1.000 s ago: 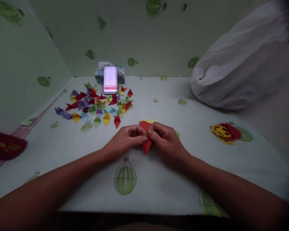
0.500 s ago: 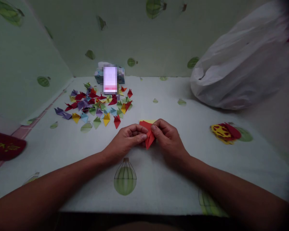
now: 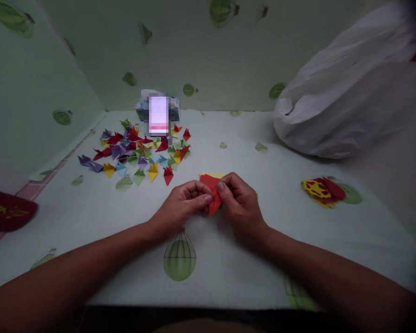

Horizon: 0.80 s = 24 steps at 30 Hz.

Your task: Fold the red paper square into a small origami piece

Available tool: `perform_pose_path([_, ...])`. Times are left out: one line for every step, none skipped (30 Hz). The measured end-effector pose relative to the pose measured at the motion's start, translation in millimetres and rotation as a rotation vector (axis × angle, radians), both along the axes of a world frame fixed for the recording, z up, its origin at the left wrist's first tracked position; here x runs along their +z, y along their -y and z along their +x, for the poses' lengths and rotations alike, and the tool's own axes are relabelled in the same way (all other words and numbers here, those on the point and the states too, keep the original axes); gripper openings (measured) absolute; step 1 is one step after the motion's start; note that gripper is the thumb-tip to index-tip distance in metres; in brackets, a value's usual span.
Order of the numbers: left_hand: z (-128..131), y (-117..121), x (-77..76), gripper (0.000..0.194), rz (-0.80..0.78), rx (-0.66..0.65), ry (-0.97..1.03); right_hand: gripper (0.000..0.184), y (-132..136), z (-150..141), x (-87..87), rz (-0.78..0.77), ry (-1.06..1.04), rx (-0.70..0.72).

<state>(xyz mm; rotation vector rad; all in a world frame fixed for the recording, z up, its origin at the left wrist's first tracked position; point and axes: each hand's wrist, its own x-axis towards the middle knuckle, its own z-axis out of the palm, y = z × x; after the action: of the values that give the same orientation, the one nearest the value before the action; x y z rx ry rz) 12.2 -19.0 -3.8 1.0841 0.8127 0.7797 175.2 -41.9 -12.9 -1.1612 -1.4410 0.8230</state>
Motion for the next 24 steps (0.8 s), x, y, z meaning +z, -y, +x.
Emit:
perform_pose_path([0.2, 0.4, -0.6, 0.018, 0.004, 0.0, 0.006, 0.024, 0.0, 0.1, -0.6, 0.01, 0.006, -0.003])
perform_pose_path([0.3, 0.6, -1.2, 0.019, 0.009, -0.002, 0.01, 0.024, 0.0, 0.1, -1.1, 0.018, 0.012, -0.007])
perform_pose_path([0.4, 0.7, -1.6, 0.02, 0.013, -0.007, 0.011, 0.024, 0.1, -0.1, -1.5, 0.023, 0.017, -0.011])
perform_pose_path([0.5, 0.7, -1.7, 0.02, 0.016, -0.01, 0.011, 0.024, 0.2, -0.4, -1.8, 0.03, 0.024, -0.013])
perform_pose_path([0.5, 0.7, -1.6, 0.019, 0.017, -0.012, 0.01, 0.023, 0.4, -0.8, -1.8, 0.037, 0.033, -0.015])
perform_pose_path([0.5, 0.6, -1.4, 0.019, 0.018, -0.014, 0.008, 0.023, 0.6, -1.2, -1.7, 0.045, 0.043, -0.017])
perform_pose_path([0.5, 0.4, -0.9, 0.018, 0.017, -0.016, 0.002, 0.022, 0.9, -1.6, -1.4, 0.053, 0.054, -0.021])
perform_pose_path([0.4, 0.3, -0.5, 0.018, 0.014, -0.017, -0.006, 0.022, 1.2, -1.8, -1.0, 0.061, 0.065, -0.023])
perform_pose_path([0.4, 0.2, 0.0, 0.019, 0.008, -0.016, -0.011, 0.022, 1.4, -2.0, -0.5, 0.072, 0.074, -0.025])
perform_pose_path([0.3, 0.1, 0.4, 0.019, 0.0, -0.014, -0.013, 0.022, 1.7, -2.0, 0.0, 0.086, 0.082, -0.028])
perform_pose_path([0.3, 0.1, 0.6, 0.02, -0.012, -0.013, -0.013, 0.022, 1.8, -1.8, 0.3, 0.1, 0.092, -0.029])
perform_pose_path([0.2, 0.2, 0.8, 0.02, -0.025, -0.01, -0.01, 0.022, 1.8, -1.5, 0.5, 0.116, 0.102, -0.027])
perform_pose_path([0.3, 0.3, 0.9, 0.02, -0.04, -0.008, -0.005, 0.022, 1.7, -1.0, 0.5, 0.131, 0.113, -0.025])
perform_pose_path([0.3, 0.6, 0.9, 0.02, -0.052, -0.006, 0.001, 0.021, 1.6, -0.6, 0.4, 0.144, 0.124, -0.023])
perform_pose_path([0.5, 0.9, 0.8, 0.021, -0.062, -0.003, 0.006, 0.021, 1.3, -0.2, 0.1, 0.156, 0.135, -0.023])
perform_pose_path([0.7, 1.3, 0.8, 0.021, -0.067, 0.001, 0.013, 0.021, 1.0, 0.0, -0.3, 0.168, 0.146, -0.022])
perform_pose_path([0.9, 1.7, 0.8, 0.021, -0.068, 0.004, 0.022, 0.02, 0.7, 0.2, -0.7, 0.181, 0.158, -0.023])
perform_pose_path([1.1, 2.3, 0.8, 0.021, -0.066, 0.001, 0.033, 0.02, 0.4, 0.1, -1.0, 0.194, 0.17, -0.029])
perform_pose_path([1.4, 2.8, 0.8, 0.021, -0.063, -0.004, 0.044, 0.02, 0.3, 0.0, -1.2, 0.207, 0.184, -0.034])
perform_pose_path([1.6, 3.2, 0.8, 0.021, -0.059, -0.012, 0.054, 0.019, 0.4, -0.3, -1.3, 0.218, 0.195, -0.039])
perform_pose_path([1.7, 3.6, 0.9, 0.021, -0.053, -0.021, 0.061, 0.019, 0.7, -0.6, -1.3, 0.226, 0.203, -0.043])
perform_pose_path([1.7, 3.8, 1.0, 0.02, -0.044, -0.026, 0.066, 0.019, 1.1, -0.8, -1.1, 0.227, 0.205, -0.042])
perform_pose_path([1.7, 3.7, 1.1, 0.02, -0.033, -0.028, 0.065, 0.019, 1.5, -0.8, -0.8, 0.217, 0.195, -0.035])
perform_pose_path([1.4, 3.4, 1.2, 0.02, -0.022, -0.024, 0.063, 0.019, 1.8, -0.5, -0.3, 0.191, 0.167, -0.018])
